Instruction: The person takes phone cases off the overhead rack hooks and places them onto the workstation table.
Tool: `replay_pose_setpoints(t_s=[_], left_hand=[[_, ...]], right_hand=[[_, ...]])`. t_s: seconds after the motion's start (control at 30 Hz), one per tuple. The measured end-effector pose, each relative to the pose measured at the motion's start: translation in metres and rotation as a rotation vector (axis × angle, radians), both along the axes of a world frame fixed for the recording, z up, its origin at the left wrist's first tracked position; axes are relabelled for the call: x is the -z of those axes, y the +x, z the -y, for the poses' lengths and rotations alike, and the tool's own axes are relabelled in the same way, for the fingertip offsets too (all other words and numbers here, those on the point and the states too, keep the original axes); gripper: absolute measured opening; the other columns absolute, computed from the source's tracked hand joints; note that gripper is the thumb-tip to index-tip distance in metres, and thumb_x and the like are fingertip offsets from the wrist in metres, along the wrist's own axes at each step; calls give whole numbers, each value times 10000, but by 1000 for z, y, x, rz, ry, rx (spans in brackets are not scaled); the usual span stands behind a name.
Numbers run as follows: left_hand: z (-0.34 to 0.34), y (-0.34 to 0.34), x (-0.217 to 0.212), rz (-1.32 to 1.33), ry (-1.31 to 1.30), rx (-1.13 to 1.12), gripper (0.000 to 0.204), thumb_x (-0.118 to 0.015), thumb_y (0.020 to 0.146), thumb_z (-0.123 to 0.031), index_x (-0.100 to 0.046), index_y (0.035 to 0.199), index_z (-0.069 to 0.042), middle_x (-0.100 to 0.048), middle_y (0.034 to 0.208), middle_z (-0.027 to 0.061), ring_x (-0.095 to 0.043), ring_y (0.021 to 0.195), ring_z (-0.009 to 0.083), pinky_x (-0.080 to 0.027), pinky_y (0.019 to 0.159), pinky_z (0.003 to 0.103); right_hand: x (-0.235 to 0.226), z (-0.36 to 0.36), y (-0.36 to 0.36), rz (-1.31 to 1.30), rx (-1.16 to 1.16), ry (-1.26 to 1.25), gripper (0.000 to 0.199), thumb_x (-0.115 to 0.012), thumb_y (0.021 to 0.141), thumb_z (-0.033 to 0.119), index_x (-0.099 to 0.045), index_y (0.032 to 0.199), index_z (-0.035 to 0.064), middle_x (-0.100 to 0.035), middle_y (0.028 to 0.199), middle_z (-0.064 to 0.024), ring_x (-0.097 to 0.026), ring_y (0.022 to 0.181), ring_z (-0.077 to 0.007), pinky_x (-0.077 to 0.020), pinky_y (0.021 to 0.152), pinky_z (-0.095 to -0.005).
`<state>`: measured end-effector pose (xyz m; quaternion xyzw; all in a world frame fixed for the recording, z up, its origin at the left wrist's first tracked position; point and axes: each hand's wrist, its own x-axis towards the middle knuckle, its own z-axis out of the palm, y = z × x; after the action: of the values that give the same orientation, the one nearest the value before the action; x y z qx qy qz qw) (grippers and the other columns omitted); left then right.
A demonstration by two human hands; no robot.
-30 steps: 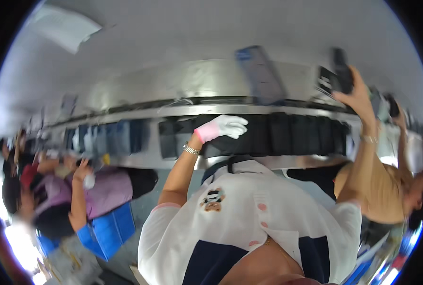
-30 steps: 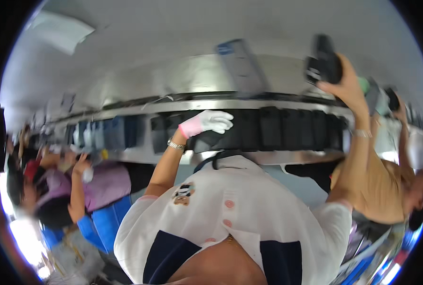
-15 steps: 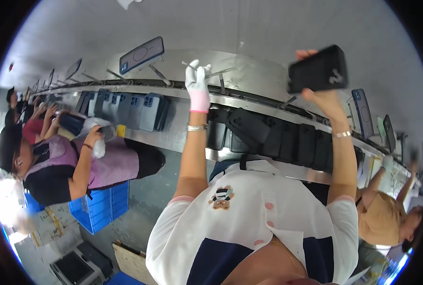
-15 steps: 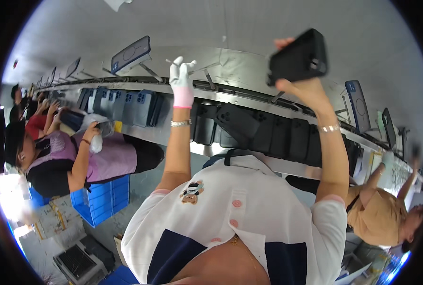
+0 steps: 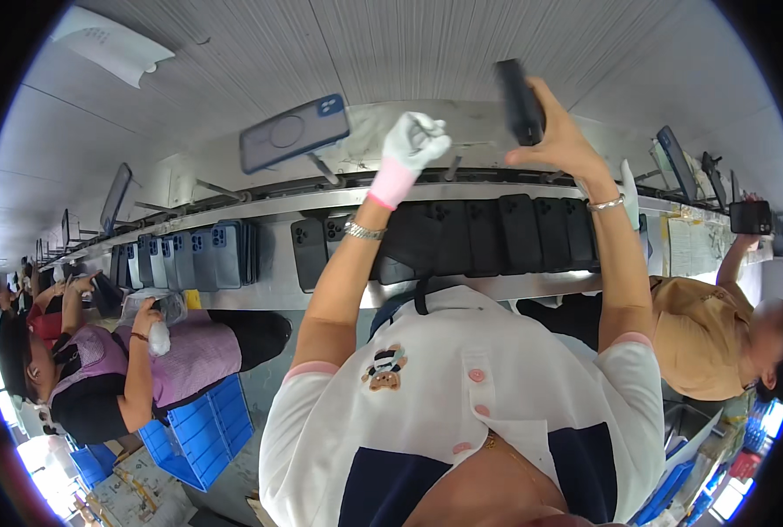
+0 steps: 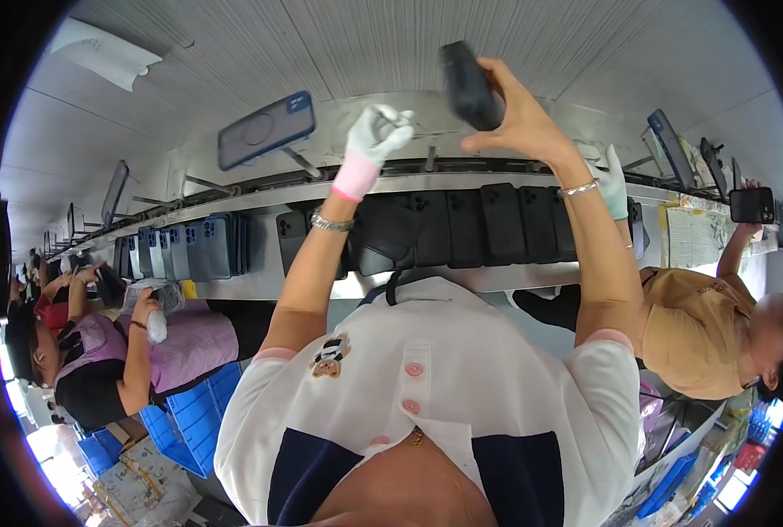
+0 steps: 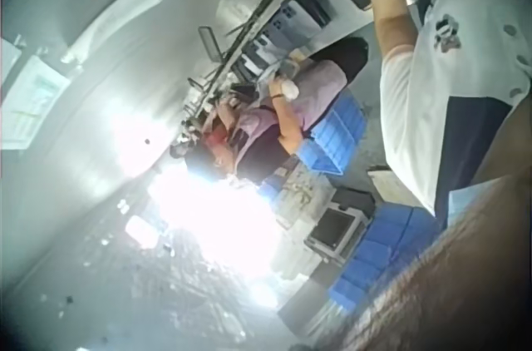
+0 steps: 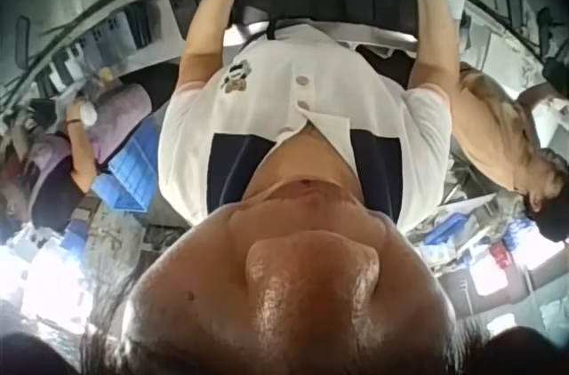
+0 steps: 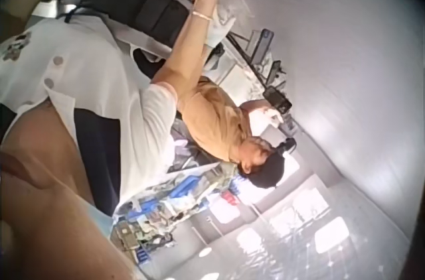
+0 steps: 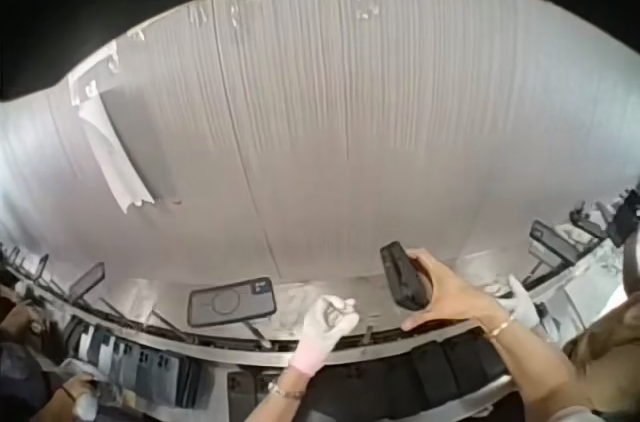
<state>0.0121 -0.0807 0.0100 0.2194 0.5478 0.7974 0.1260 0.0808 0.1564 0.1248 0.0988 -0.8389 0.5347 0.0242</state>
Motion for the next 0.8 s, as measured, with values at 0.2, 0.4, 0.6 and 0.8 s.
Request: replay_pose_setpoints(t_s=[0.2,0.4,0.6,0.8], left_hand=[[-93,3,-1,-474,-552,-86,449,-842,697,-155,-591,1051,-39,-677,973,51,-654,854,165,-526,780,303],[-151,31,27,-46,-105,183,678,-808,772,-222,-475,1325,-12,-655,1146,104,-626,1085,221,-494,954,333],[-14,50,68,267,-415,397,431,-650,907,-76,-522,1312,-7,-627,1209,103,-593,1135,156,-485,986,298],[151,43,72,319,-202,-153,379,-637,902,-70,-553,1260,19,-641,1074,25,-589,956,72,-486,844,224]], right_hand=[[4,-27,-4,-86,1,882,933,-903,459,252,-495,1273,49,-539,1183,-118,-467,1119,-337,-403,957,-418],[0,-120,9,37,64,851,837,-854,530,350,-533,1229,20,-535,1140,-158,-463,1111,-366,-391,975,-447],[10,-180,28,-256,521,558,906,-790,729,493,-430,1361,-46,-499,1330,-239,-487,1237,-360,-368,1051,-414],[-7,-80,17,-242,314,116,779,-789,779,245,-398,1386,-49,-481,1394,-143,-437,1319,-243,-296,1112,-359]])
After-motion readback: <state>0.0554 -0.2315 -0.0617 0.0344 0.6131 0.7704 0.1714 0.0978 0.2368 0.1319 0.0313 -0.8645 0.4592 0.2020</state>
